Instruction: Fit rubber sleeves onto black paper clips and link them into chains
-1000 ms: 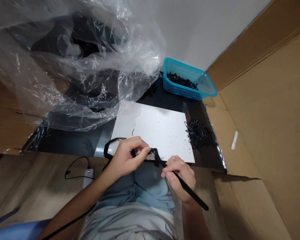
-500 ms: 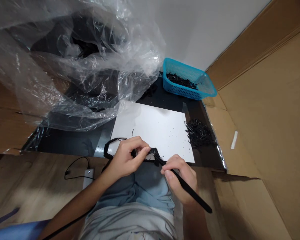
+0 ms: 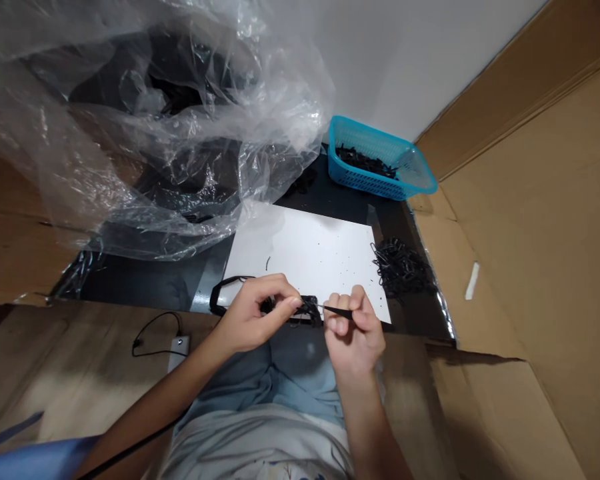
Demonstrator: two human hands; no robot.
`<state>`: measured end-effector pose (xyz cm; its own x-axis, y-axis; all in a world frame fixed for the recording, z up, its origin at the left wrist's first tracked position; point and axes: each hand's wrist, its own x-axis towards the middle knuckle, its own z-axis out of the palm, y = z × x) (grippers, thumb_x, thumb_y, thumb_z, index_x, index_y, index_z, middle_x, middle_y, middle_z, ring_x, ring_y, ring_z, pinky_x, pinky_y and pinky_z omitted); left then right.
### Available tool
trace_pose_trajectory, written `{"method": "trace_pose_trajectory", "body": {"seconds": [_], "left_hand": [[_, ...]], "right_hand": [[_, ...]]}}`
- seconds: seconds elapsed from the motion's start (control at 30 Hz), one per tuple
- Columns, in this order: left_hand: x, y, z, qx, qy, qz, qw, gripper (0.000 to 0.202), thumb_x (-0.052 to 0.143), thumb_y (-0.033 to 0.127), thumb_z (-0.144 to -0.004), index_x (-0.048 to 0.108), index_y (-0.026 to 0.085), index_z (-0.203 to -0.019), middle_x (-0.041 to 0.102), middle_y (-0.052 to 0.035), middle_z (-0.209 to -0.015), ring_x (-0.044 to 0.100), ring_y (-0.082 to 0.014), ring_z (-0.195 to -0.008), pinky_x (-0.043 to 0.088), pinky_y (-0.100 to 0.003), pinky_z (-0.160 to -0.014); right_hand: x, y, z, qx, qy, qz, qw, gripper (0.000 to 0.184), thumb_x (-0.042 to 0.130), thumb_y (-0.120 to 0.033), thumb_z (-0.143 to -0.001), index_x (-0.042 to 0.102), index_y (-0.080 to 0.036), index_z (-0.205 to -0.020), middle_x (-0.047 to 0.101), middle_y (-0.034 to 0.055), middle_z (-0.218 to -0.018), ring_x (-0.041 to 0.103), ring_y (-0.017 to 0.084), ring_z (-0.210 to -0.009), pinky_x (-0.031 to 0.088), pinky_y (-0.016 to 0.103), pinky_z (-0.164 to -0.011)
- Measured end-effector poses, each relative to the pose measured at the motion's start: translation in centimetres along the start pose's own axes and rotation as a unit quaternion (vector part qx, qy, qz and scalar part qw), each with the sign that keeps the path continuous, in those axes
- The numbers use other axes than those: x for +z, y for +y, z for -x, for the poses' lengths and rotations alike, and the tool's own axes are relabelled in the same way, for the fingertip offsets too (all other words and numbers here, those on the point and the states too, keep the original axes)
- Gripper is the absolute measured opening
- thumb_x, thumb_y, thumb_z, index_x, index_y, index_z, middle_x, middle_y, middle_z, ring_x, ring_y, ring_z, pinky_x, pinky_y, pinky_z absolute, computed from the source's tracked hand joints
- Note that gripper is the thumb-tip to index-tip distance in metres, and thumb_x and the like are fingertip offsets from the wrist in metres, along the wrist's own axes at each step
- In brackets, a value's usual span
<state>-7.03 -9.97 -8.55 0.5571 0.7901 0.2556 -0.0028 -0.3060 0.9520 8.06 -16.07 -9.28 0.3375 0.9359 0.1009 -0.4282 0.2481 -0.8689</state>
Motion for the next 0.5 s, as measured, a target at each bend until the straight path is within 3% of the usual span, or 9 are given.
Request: {"method": "trace_pose_trajectory", "body": {"seconds": [0.2, 0.33, 0.43, 0.5], "left_hand": [[0.1, 0.2, -0.1, -0.009, 0.016, 0.000, 1.000, 0.019, 0.055, 0.020, -0.085, 0.062, 0.013, -0.068, 0.054, -0.0005, -0.059, 0.048, -0.0102, -0.054, 0.037, -0.021, -0.052], [0.2, 0.2, -0.2, -0.011, 0.025, -0.002, 1.000, 0.019, 0.055, 0.021, -0.084, 0.061, 0.014, -0.068, 0.055, -0.0007, -0.059, 0.048, -0.0103, -0.053, 0.036, -0.022, -0.051], [0.2, 0.2, -0.1, -0.016, 0.034, -0.007, 0.999, 0.019, 0.055, 0.021, -0.084, 0.061, 0.014, -0.068, 0.055, -0.0004, -0.059, 0.048, -0.0103, -0.053, 0.036, -0.022, -0.051], [0.3, 0.3, -0.1, -0.013, 0.038, -0.012, 0.999, 0.019, 0.054, 0.021, -0.085, 0.060, 0.014, -0.069, 0.055, -0.0003, -0.060, 0.049, -0.0105, -0.055, 0.037, -0.022, -0.053]], "right_hand": [[-0.6, -1.1, -0.3, -0.014, 0.001, -0.002, 1.000, 0.005, 0.048, -0.021, -0.070, 0.044, -0.024, -0.069, 0.028, -0.0077, -0.038, 0.028, 0.014, -0.041, 0.029, 0.022, -0.042], [-2.1, -1.3, 0.1, -0.082, 0.038, 0.108, 0.990, 0.005, 0.050, -0.021, -0.074, 0.045, -0.024, -0.072, 0.039, -0.0065, -0.045, 0.039, 0.014, -0.045, 0.034, 0.024, -0.046], [-3.8, -1.8, 0.5, -0.108, 0.079, 0.306, 0.943, 0.003, 0.056, -0.021, -0.078, 0.053, -0.023, -0.078, 0.054, -0.0031, -0.062, 0.053, 0.015, -0.058, 0.041, 0.027, -0.055], [-4.9, -2.5, 0.8, -0.057, 0.040, 0.450, 0.890, 0.002, 0.060, -0.023, -0.079, 0.058, -0.022, -0.081, 0.060, -0.0010, -0.070, 0.058, 0.017, -0.065, 0.043, 0.028, -0.059]]}}
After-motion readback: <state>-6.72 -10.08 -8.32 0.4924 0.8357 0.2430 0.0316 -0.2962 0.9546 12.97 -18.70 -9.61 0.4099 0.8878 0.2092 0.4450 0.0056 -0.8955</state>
